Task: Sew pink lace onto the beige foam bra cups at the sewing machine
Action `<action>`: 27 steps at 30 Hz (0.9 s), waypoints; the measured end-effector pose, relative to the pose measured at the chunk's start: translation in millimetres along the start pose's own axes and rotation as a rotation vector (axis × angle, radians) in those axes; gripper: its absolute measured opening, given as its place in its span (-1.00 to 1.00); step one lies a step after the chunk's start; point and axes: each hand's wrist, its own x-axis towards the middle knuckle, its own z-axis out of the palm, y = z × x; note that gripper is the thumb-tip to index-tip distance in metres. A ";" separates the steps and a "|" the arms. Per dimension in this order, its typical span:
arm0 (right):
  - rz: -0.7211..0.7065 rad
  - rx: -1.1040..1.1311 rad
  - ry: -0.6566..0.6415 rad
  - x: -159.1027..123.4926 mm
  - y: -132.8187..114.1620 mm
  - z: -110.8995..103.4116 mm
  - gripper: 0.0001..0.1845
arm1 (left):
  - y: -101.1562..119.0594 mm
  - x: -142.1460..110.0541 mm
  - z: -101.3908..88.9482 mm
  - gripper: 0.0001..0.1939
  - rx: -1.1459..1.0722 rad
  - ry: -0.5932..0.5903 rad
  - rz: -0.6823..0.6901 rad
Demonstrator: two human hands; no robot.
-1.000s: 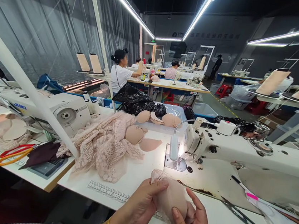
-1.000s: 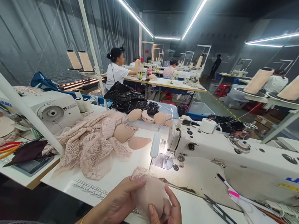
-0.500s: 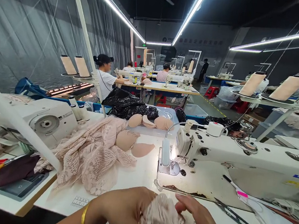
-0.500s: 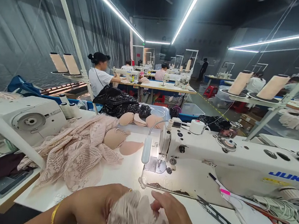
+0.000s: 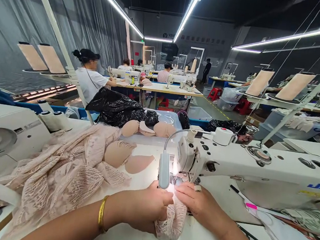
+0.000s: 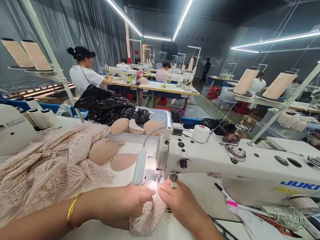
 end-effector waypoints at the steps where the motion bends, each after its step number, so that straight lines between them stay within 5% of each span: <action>1: 0.013 0.009 -0.005 -1.2 0.0 -1.5 -0.56 | 1.7 -1.0 -2.0 -0.63 -0.020 -0.002 -0.015; 15: 0.081 0.030 -0.038 -3.8 -1.9 -1.5 -0.51 | 0.7 -4.6 -6.5 -0.63 -0.042 0.086 -0.024; 27: 0.221 0.012 -0.197 -10.1 1.4 1.7 -0.51 | -5.2 -1.1 -11.1 -0.61 0.084 -0.046 -0.050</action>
